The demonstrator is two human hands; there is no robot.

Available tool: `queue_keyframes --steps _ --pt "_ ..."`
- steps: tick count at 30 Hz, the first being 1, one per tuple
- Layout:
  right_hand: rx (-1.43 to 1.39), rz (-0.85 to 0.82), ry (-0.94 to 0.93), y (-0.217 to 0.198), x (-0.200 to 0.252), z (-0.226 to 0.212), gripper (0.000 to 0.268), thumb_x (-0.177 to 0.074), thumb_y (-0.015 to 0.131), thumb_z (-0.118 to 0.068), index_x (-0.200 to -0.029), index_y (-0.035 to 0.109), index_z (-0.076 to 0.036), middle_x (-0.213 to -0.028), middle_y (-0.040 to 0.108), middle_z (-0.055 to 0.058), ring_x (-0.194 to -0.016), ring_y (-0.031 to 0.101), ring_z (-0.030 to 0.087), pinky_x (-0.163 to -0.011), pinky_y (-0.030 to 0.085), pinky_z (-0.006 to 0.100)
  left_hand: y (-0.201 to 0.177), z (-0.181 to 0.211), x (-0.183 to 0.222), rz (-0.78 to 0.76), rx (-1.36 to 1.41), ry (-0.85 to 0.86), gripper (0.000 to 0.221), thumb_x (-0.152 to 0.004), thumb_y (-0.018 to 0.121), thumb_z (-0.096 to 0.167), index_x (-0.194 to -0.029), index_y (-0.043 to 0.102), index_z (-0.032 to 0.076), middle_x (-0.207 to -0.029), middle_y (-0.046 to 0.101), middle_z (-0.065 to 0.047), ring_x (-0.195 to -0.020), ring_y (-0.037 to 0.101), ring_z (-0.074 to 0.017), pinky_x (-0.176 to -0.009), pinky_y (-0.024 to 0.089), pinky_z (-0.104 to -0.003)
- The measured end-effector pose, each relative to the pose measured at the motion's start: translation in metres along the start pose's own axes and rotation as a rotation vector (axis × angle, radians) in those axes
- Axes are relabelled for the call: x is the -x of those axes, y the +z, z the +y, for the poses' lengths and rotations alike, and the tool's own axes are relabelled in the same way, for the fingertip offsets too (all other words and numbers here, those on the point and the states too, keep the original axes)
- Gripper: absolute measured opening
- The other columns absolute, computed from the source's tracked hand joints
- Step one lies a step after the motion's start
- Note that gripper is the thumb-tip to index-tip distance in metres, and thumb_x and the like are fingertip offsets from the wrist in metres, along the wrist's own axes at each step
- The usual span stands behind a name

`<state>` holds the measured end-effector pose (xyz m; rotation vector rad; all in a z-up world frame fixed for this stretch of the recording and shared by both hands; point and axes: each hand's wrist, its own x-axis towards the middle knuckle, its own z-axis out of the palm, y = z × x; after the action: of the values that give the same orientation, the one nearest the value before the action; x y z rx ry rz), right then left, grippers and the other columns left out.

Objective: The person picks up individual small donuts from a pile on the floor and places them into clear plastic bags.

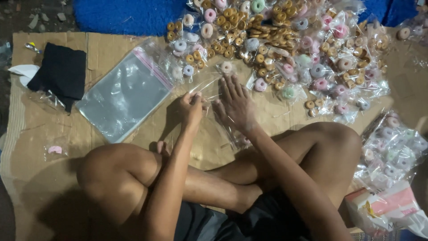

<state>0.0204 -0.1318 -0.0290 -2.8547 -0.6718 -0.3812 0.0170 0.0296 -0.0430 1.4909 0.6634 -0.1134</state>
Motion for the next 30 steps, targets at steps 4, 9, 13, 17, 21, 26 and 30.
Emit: queue_keyframes --steps 4,9,13,17,21,26,30 --pt "0.001 0.01 0.042 0.005 0.002 0.003 0.07 -0.101 0.046 -0.049 -0.153 0.048 -0.002 -0.16 0.044 0.019 -0.147 0.041 0.037 -0.11 0.036 0.043 -0.001 -0.006 0.0 0.006 0.009 -0.01 0.025 -0.098 0.06 0.02 -0.111 0.068 0.001 -0.083 0.07 -0.011 -0.058 0.069 -0.015 -0.047 0.051 -0.024" --pt "-0.007 -0.087 -0.046 -0.002 0.009 0.001 0.067 -0.108 0.03 -0.041 -0.161 0.03 0.0 -0.166 0.031 0.025 -0.153 0.029 0.042 -0.119 0.027 0.049 0.005 -0.016 -0.01 -0.017 0.066 0.008 0.032 -0.1 0.062 0.027 -0.117 0.067 0.001 -0.096 0.073 -0.015 -0.066 0.076 -0.0232 -0.051 0.058 -0.029" --pt "-0.002 -0.148 -0.119 -0.02 0.04 -0.004 0.073 -0.1 0.043 -0.035 -0.16 0.027 0.004 -0.166 0.028 0.029 -0.153 0.028 0.045 -0.121 0.029 0.055 0.009 -0.026 -0.022 -0.005 0.081 -0.059 0.03 -0.099 0.063 0.029 -0.119 0.067 0.007 -0.105 0.075 -0.014 -0.078 0.078 -0.0277 -0.058 0.06 -0.032" --pt "-0.126 -0.255 -0.166 -0.066 0.087 -0.015 0.043 -0.093 0.056 -0.025 -0.131 0.055 -0.004 -0.155 0.045 0.021 -0.129 0.054 0.04 -0.095 0.049 0.049 0.01 -0.019 -0.018 0.013 0.261 -0.11 0.029 -0.102 0.057 0.026 -0.119 0.061 0.003 -0.104 0.074 -0.016 -0.073 0.075 -0.0258 -0.06 0.063 -0.032" --pt "-0.001 -0.338 0.114 -0.098 0.125 -0.001 0.025 -0.078 0.078 -0.049 -0.092 0.079 -0.028 -0.096 0.077 -0.001 -0.078 0.078 0.023 -0.058 0.06 0.037 0.017 -0.052 -0.038 0.016 0.319 -0.089 0.03 -0.101 0.06 0.027 -0.12 0.059 0.003 -0.105 0.074 -0.02 -0.07 0.076 -0.0307 -0.057 0.064 -0.037" --pt "0.004 -0.5 0.317 -0.084 0.097 -0.004 0.041 -0.074 0.08 -0.046 -0.097 0.072 -0.013 -0.089 0.073 0.008 -0.08 0.076 0.03 -0.061 0.061 0.044 0.003 -0.035 -0.017 0.164 -0.213 0.171 0.055 -0.094 0.069 0.028 -0.136 0.045 0.002 -0.12 0.058 -0.026 -0.096 0.071 -0.0396 -0.069 0.061 -0.046" --pt "0.063 -0.566 0.3 -0.052 0.102 0.008 0.039 -0.084 0.078 -0.037 -0.11 0.069 -0.01 -0.095 0.071 0.011 -0.084 0.077 0.032 -0.062 0.063 0.041 -0.001 0.046 0.065 0.211 -0.758 0.752 0.093 -0.087 0.08 0.027 -0.159 0.028 -0.003 -0.146 0.044 -0.035 -0.125 0.05 -0.0563 -0.106 0.041 -0.064"
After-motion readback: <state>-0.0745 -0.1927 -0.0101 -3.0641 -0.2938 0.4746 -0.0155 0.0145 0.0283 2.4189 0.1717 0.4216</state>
